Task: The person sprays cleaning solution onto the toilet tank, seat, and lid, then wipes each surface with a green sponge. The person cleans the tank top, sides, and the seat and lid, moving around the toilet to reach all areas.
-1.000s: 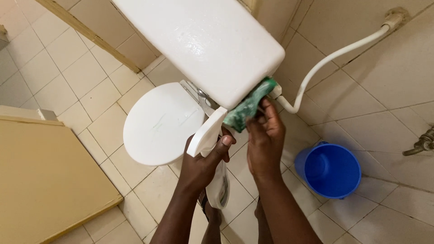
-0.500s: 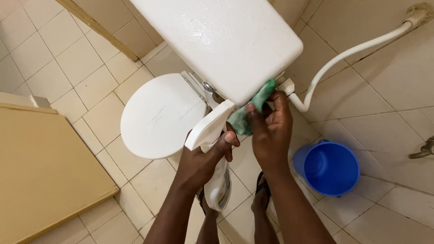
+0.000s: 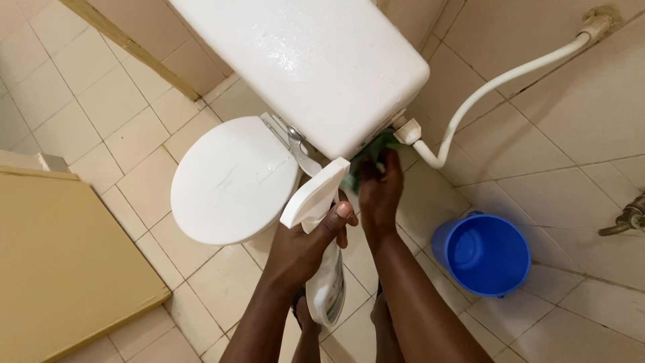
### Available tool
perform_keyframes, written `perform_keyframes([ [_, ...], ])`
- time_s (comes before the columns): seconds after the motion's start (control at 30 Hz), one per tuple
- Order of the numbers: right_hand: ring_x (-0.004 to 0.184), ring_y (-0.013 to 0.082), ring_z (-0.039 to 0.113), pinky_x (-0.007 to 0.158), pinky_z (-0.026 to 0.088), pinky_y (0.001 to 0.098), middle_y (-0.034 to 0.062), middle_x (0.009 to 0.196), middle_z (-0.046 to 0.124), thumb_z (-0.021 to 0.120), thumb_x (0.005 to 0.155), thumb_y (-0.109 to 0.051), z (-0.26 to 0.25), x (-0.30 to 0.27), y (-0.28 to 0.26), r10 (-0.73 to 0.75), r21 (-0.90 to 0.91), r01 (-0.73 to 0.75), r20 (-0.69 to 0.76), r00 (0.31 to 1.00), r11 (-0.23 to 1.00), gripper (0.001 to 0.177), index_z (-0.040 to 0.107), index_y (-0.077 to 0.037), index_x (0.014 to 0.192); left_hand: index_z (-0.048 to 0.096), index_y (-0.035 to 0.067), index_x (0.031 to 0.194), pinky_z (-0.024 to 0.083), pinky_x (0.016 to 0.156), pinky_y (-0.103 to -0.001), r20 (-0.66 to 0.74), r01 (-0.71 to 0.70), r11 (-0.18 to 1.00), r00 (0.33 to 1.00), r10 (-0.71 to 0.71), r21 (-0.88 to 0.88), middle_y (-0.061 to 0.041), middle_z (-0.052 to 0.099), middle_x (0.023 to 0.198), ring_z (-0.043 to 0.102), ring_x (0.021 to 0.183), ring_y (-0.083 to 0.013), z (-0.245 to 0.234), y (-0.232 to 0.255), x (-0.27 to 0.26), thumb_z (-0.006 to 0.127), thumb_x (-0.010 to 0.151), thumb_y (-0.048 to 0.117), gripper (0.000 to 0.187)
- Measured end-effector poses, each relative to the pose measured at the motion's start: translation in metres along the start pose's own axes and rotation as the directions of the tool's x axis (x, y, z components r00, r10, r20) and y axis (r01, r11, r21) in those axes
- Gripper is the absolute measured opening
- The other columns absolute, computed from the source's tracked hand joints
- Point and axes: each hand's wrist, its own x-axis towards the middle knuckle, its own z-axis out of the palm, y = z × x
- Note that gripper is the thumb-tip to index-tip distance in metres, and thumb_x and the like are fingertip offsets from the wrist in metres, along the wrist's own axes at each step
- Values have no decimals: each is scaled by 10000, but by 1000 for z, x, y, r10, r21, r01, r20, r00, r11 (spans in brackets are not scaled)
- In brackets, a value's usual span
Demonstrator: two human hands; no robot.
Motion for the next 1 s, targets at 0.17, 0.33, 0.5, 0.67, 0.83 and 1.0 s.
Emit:
perform_keyframes([
  [0.17, 1071, 172, 645, 937, 536, 407, 81, 1140, 675, 588, 1015, -41, -3, -19, -37, -69, 67, 69, -8, 998, 995, 272, 672, -93, 1269, 744, -2, 897, 549, 659, -320, -58, 72, 996, 996, -69, 55, -121, 713, 622, 675, 532, -163, 1, -22, 5, 711, 1010, 382, 402],
  [0.33, 1053, 154, 643, 1004, 552, 393, 15, 1109, 665, 499, 873, 68, -5, -1, 4, 163, 384, -178, 71, 984, 906, 461, 695, -121, 1244, 747, 5, 906, 542, 662, -328, -74, 64, 997, 995, -61, 38, -132, 725, 680, 680, 580, -177, 10, -13, 10, 725, 997, 390, 396],
  [0.5, 1105, 192, 689, 1061, 578, 436, 34, 1185, 702, 537, 866, 145, -6, 27, 11, 183, 539, -177, 43, 982, 823, 566, 672, -148, 1331, 750, 31, 845, 553, 642, -310, -71, 61, 997, 996, -57, 57, -112, 706, 625, 663, 543, -147, 17, -15, 8, 731, 1002, 375, 379],
  [0.67, 1110, 250, 702, 1028, 574, 455, 52, 1204, 711, 655, 957, 25, 19, 51, 13, 225, 637, -136, -62, 972, 759, 427, 654, -127, 1356, 735, 21, 871, 565, 662, -325, -80, 53, 997, 996, -48, 53, -99, 691, 653, 668, 581, -148, 30, -1, 14, 726, 1005, 364, 368],
  [0.83, 1241, 303, 491, 1126, 405, 474, 163, 1364, 493, 457, 891, -1012, -2, 13, 5, -459, 366, 340, 315, 830, 866, 1207, 334, 36, 1477, 763, 33, 854, 569, 693, -313, 9, -2, 997, 1000, 1, 76, -80, 689, 598, 664, 573, -132, 34, 1, 25, 712, 1013, 387, 391],
  [1.0, 943, 116, 634, 903, 504, 344, 4, 1072, 700, 671, 1075, -461, 6, 80, 33, -327, 713, 80, 216, 920, 697, 382, 664, -96, 1190, 643, -55, 1212, 600, 597, -347, -117, 285, 958, 953, -280, 29, -138, 741, 856, 702, 674, -218, 34, -1, 27, 757, 830, 403, 607],
])
